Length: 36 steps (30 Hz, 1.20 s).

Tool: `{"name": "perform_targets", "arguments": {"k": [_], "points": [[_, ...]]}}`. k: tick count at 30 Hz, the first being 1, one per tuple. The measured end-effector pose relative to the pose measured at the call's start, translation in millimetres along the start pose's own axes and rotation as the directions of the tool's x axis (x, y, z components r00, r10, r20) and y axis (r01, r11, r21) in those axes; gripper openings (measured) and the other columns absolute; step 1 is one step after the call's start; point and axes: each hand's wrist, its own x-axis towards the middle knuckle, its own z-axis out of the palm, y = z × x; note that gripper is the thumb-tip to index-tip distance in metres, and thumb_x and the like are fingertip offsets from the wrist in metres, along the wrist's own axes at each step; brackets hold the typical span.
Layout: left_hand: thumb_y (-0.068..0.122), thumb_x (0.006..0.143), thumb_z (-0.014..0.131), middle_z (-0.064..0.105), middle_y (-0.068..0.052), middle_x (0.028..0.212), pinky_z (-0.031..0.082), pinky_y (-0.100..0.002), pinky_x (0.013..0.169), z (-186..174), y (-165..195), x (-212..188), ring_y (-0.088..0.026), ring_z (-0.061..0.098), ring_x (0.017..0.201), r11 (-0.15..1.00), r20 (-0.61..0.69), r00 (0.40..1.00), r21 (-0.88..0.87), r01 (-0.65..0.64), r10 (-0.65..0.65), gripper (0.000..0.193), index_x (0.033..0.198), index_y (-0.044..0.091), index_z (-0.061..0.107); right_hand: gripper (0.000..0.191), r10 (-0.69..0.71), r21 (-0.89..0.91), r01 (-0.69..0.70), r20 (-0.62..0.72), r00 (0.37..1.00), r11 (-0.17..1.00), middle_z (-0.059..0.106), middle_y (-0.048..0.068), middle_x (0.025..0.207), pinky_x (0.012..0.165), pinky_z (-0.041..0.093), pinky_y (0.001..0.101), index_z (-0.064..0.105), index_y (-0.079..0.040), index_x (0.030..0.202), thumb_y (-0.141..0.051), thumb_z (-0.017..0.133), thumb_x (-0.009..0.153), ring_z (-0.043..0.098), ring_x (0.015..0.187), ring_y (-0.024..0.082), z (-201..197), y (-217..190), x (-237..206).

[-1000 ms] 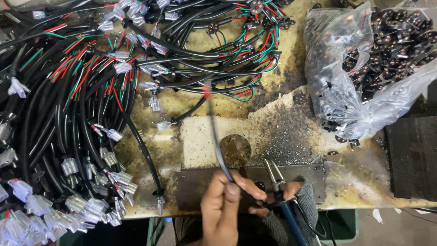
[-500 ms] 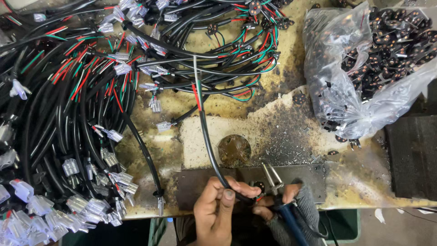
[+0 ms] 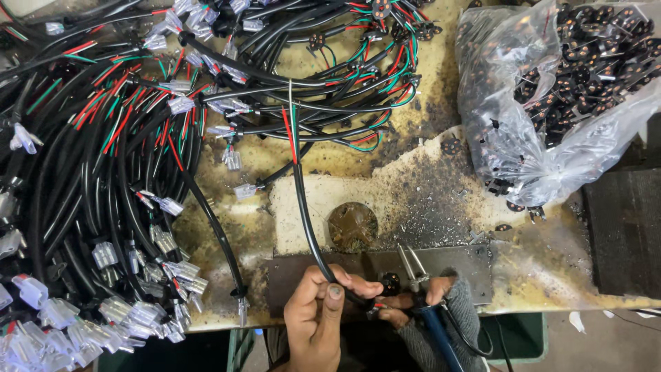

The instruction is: The person solders red and green wires to small electrical connectors at a workbench using a soldering iron, holding each connector with a gloved hand while applying the iron to the wire joint, then sets finished connectors aside and picks up the next wire.

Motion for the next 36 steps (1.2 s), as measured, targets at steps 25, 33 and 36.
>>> {"name": "perform_targets", "arguments": {"k": [25,33,36], "points": [[0.045,0.105,0.060,0.065,-0.018,0.067,0.052,-0.057,0.069,-13.4,30.1,17.4,-0.044,0.068,0.071,0.367,0.372,0.638,0.918,-0.147,-0.674,0.043,0.084,0.009,0.069,0.063,-0.550,-0.631,0.594,0.300,0.780,0.498,0.074,0.016,0.085,0.074,0.063,0.0364,0.034,-0.013,0.108,0.013,0.079,0.072,0.077,0.084,0.022,74.0,-56.4,-27.3],[0.019,0.093,0.072,0.072,-0.016,0.080,0.055,-0.044,0.060,17.8,33.1,25.6,-0.039,0.072,0.072,0.703,0.329,0.924,0.704,-0.104,-0.194,0.015,0.097,0.004,0.074,0.066,-0.544,-0.680,0.640,0.405,0.734,0.357,0.072,0.011,0.088,0.078,0.058,0.0290,0.033,-0.014,0.113,0.007,0.080,0.072,0.072,0.084,0.017,85.7,-61.7,-29.3],[0.009,0.091,0.071,0.074,-0.015,0.086,0.058,-0.037,0.063,10.4,23.2,19.9,-0.031,0.076,0.076,0.759,0.320,0.945,0.630,-0.163,-0.063,0.015,0.104,0.002,0.073,0.058,-0.553,-0.599,0.599,0.290,0.781,0.532,0.072,0.009,0.087,0.078,0.063,0.0319,0.033,-0.014,0.109,0.007,0.076,0.077,0.078,0.086,0.019,81.0,-59.8,-22.7]]}}
